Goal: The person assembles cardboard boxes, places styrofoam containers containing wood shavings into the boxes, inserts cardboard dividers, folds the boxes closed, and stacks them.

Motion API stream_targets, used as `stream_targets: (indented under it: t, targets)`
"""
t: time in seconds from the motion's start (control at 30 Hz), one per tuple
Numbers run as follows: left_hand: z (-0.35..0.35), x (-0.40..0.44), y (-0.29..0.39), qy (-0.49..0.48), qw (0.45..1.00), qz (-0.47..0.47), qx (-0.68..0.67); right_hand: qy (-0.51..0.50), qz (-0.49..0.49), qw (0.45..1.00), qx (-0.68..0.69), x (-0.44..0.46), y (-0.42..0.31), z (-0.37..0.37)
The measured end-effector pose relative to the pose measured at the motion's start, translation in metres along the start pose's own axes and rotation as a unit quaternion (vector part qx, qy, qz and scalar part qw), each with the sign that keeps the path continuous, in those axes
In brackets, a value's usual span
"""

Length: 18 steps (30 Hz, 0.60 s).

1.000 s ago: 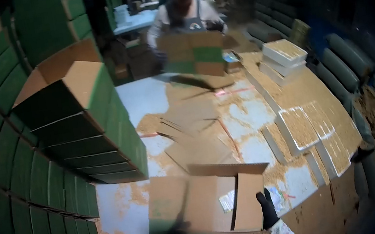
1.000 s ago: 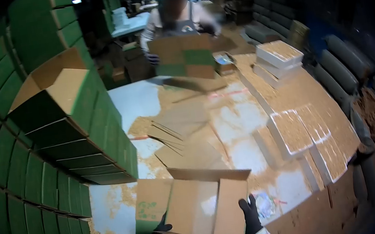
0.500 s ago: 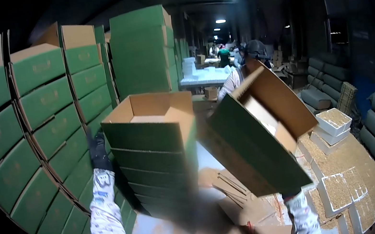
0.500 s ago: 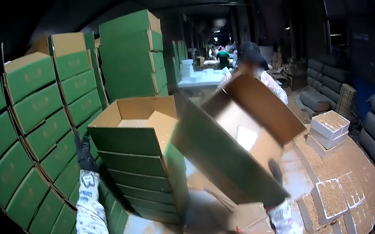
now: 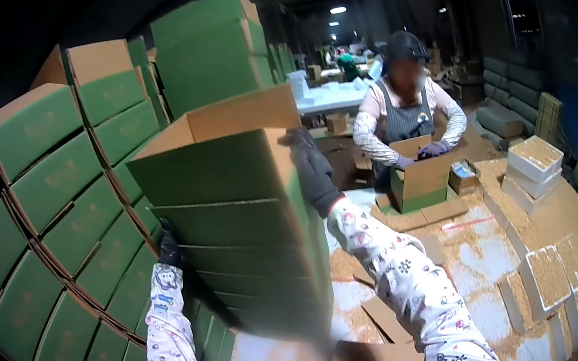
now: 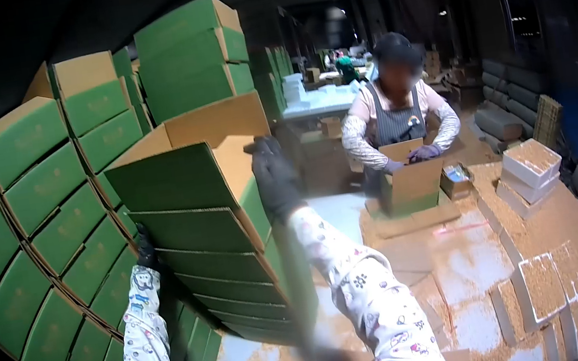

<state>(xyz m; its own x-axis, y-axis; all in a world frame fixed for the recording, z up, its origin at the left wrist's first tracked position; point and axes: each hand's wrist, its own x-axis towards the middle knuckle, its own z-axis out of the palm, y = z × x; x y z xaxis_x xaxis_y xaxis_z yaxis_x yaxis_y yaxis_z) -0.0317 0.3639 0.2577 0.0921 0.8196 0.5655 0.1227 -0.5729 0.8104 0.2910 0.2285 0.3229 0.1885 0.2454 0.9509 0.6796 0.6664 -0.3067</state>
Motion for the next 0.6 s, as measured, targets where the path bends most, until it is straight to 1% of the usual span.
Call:
stream_targets:
  t: [0.03, 0.1, 0.17, 0.2, 0.23, 0.27, 0.3, 0.33, 0.37, 0.4, 0.43, 0.47, 0.5, 0.53, 0.57, 0.6]
  targets:
    - [0.000, 0.000, 0.000, 0.000, 1.000, 0.001, -0.001, 0.028, -0.015, 0.999, 0.016, -0.002, 0.003, 0.001]
    - [0.004, -0.005, 0.001, 0.001, 1.000, 0.009, -0.007, 0.022, 0.069, 0.997, -0.029, -0.022, 0.000, -0.004]
    - [0.011, -0.018, 0.003, 0.013, 0.999, 0.025, -0.022, -0.130, 0.169, 0.969, -0.124, -0.063, -0.001, -0.022]
    - [0.015, -0.028, 0.005, 0.030, 0.998, 0.041, -0.035, -0.275, 0.222, 0.916, -0.186, -0.100, -0.005, -0.040]
    - [0.020, -0.042, 0.008, 0.063, 0.995, 0.064, -0.050, -0.264, 0.342, 0.900, -0.058, -0.129, -0.049, -0.066]
    - [0.027, -0.060, 0.013, 0.102, 0.989, 0.091, -0.065, -0.254, 0.300, 0.916, -0.083, -0.183, -0.059, -0.081]
    - [0.043, -0.084, 0.015, 0.171, 0.978, 0.107, -0.052, -0.251, 0.213, 0.928, -0.172, -0.235, -0.071, -0.103]
    - [0.051, -0.114, -0.001, 0.176, 0.979, 0.102, -0.032, -0.242, 0.256, 0.925, -0.143, -0.283, -0.090, -0.133]
    - [0.052, -0.156, -0.024, 0.176, 0.980, 0.094, -0.012, -0.270, 0.298, 0.887, -0.225, -0.324, -0.109, -0.163]
    - [0.046, -0.208, -0.046, 0.040, 0.998, 0.024, 0.037, -0.250, 0.376, 0.849, -0.276, -0.361, -0.135, -0.197]
    - [0.046, -0.260, -0.101, -0.084, 0.996, -0.020, 0.010, -0.267, 0.276, 0.845, -0.372, -0.398, -0.159, -0.233]
    - [0.044, -0.328, -0.113, -0.228, 0.966, -0.119, 0.021, -0.222, 0.331, 0.811, -0.429, -0.410, -0.192, -0.262]
    - [0.049, -0.383, -0.110, -0.324, 0.925, -0.199, 0.014, -0.225, 0.342, 0.762, -0.502, -0.453, -0.200, -0.298]
    - [0.054, -0.427, -0.102, -0.397, 0.880, -0.261, -0.003, -0.185, 0.384, 0.733, -0.530, -0.436, -0.236, -0.318]
    - [0.060, -0.460, -0.092, -0.445, 0.840, -0.309, -0.027, -0.099, 0.421, 0.716, -0.548, -0.428, -0.260, -0.330]
    - [0.064, -0.481, -0.078, -0.472, 0.809, -0.345, -0.056, -0.080, 0.510, 0.693, -0.503, -0.441, -0.270, -0.347]
